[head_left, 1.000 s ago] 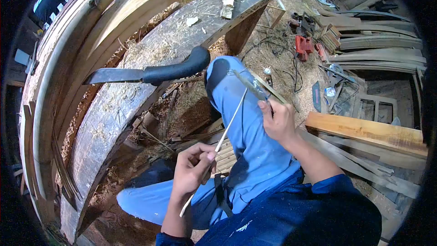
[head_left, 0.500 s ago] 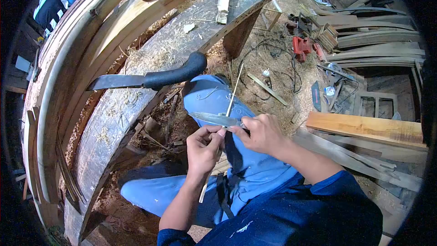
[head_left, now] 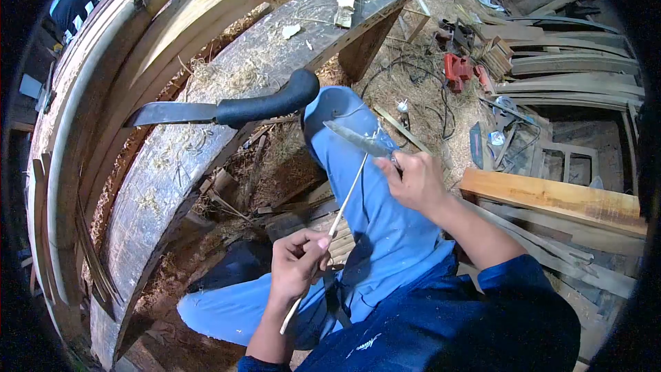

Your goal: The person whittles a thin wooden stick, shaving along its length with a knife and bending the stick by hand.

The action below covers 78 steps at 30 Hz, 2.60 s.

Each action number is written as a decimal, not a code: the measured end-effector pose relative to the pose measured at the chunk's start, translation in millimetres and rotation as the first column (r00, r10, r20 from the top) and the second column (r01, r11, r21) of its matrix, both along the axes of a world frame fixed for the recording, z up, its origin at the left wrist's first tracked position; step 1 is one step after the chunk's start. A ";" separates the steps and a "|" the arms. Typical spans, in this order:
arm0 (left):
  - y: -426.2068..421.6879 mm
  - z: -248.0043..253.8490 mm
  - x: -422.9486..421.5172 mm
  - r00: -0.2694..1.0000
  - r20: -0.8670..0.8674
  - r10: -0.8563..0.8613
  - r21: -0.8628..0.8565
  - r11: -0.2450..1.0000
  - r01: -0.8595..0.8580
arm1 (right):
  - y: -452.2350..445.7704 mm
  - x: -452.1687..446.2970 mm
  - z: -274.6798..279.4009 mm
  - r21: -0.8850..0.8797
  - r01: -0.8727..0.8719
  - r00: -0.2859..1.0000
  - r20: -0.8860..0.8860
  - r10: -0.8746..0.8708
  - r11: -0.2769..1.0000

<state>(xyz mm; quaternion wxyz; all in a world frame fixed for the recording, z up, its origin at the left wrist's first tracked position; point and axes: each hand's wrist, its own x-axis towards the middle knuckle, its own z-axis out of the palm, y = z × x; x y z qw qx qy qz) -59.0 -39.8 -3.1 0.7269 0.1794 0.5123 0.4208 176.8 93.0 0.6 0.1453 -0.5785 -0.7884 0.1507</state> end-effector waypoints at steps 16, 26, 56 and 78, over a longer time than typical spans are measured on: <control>48.5 0.4 27.9 0.997 -0.029 0.068 0.065 0.996 -0.066 | -18.2 -25.3 17.1 0.037 -0.196 0.980 0.047 0.194 0.980; 8.8 5.2 5.7 0.999 -0.037 0.006 0.036 0.999 -0.005 | -0.2 1.7 1.0 0.025 -0.063 0.996 0.066 0.061 0.998; 21.4 -3.2 14.0 0.994 -0.078 0.083 0.066 0.995 -0.078 | -7.5 -10.0 4.3 0.039 -0.138 0.989 0.050 0.136 0.990; 33.0 3.1 21.4 0.992 -0.117 -0.041 0.181 0.981 0.062 | -11.1 2.4 -5.3 0.097 0.082 0.967 -0.248 -0.055 0.992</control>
